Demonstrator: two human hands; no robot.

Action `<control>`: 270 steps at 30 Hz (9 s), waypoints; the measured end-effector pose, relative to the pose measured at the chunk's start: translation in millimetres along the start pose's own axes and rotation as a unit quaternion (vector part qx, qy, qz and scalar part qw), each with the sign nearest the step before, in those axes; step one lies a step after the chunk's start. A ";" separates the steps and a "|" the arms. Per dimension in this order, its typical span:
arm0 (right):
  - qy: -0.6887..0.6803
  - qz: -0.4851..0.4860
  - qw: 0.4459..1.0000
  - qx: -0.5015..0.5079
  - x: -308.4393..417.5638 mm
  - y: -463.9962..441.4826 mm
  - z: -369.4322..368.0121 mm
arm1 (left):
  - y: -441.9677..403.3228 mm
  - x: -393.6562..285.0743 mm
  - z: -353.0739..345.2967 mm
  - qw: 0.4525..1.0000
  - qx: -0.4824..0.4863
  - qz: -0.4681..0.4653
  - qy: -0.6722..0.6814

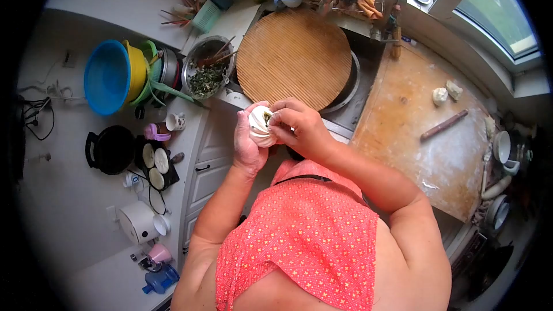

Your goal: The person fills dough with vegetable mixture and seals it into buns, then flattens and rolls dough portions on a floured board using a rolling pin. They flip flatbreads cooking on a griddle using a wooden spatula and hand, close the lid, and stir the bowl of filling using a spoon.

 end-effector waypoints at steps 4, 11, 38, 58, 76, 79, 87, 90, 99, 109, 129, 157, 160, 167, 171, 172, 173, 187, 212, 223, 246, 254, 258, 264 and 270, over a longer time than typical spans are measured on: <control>-0.008 0.024 1.000 -0.004 3.0 7.6 -4.5 | 6.0 -6.2 -2.2 1.000 0.008 0.002 0.013; -0.104 -0.040 0.992 -0.051 -1.1 29.3 -11.2 | 13.2 -18.3 -8.2 0.999 0.049 0.022 -0.003; -0.160 -0.149 0.971 -0.097 46.0 50.3 -92.6 | 34.9 -86.1 42.6 0.982 0.171 -0.078 -0.004; -0.451 -0.352 0.816 -0.084 16.7 67.8 -98.7 | 24.0 -87.8 26.7 0.945 0.270 -0.096 -0.155; 0.233 0.081 0.958 -0.149 68.3 108.6 0.9 | 40.2 14.4 -45.1 0.923 0.328 0.175 -0.098; 0.018 -0.138 0.972 -0.189 30.1 115.9 39.8 | 47.1 -8.6 -78.1 0.921 0.331 0.192 -0.077; -0.329 -0.297 0.887 -0.129 -36.3 144.5 88.9 | 56.6 55.8 -134.6 0.939 0.322 0.031 -0.121; -0.082 -0.190 0.958 -0.199 -29.9 164.1 134.2 | 75.5 92.3 -151.7 0.936 0.306 0.136 -0.106; 0.143 -0.141 0.955 -0.220 -56.1 221.8 211.2 | 101.5 193.7 -213.7 0.857 0.371 0.249 -0.256; 0.244 -0.346 0.843 -0.332 -125.0 297.7 306.7 | 137.2 310.2 -302.4 0.815 0.431 0.353 -0.162; 0.276 -0.400 0.840 -0.242 -140.0 286.4 308.2 | 127.9 316.1 -265.5 0.844 0.379 0.303 -0.230; 0.283 -0.262 0.785 -0.484 -140.2 328.8 401.4 | 117.8 305.9 -265.0 0.820 0.442 0.166 -0.324; 0.334 -0.312 0.693 -0.557 -176.9 374.8 479.5 | 115.7 306.9 -262.8 0.816 0.442 0.167 -0.333; 0.495 -0.287 0.668 -0.476 -230.5 401.2 560.3 | 114.0 302.8 -257.2 0.825 0.427 0.179 -0.323; 0.479 -0.321 0.692 -0.434 -238.6 401.6 564.8 | 113.3 301.9 -255.6 0.830 0.421 0.174 -0.322; 0.490 -0.320 0.691 -0.424 -239.6 401.5 564.9 | 112.7 301.8 -258.2 0.823 0.429 0.173 -0.331; 0.489 -0.321 0.692 -0.424 -241.2 402.5 564.3 | 112.7 301.9 -259.9 0.815 0.437 0.171 -0.339; 0.192 -0.208 0.917 -0.281 -127.6 300.5 333.4 | 114.1 304.9 -257.7 0.831 0.426 0.179 -0.308; -0.052 -0.356 0.793 -0.491 -178.1 389.7 327.5 | 175.3 290.4 -315.6 0.372 0.739 -0.237 -0.510; 0.247 -0.264 0.860 -0.360 -148.2 351.0 327.3 | 129.6 273.8 -280.6 0.679 0.588 -0.171 -0.405; 0.319 -0.349 0.817 -0.331 -154.6 289.4 294.8 | 125.9 313.8 -245.6 0.867 0.306 0.307 -0.245; 0.194 -0.451 0.821 -0.291 -183.6 320.2 302.4 | 136.7 361.0 -230.2 0.817 0.417 0.286 -0.276; 0.177 -0.431 0.842 -0.271 -177.4 322.0 293.3 | 136.7 335.1 -248.9 0.763 0.494 0.084 -0.409; 0.019 -0.473 0.844 -0.252 -181.6 322.9 278.5 | 134.0 317.8 -251.0 0.820 0.437 0.208 -0.305; -0.103 -0.535 0.815 -0.196 -163.4 262.4 245.7 | 132.3 289.2 -216.8 0.806 0.350 0.477 -0.008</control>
Point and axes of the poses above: each hand's wrist, its own y-axis away from the middle knuckle, its own z-axis out of the back of the hand, x = y × z, the point moved 8 cm from there along -y, towards the middle knuckle, and after that the axes turned 14 degrees about -z, right-handed, at the moved point
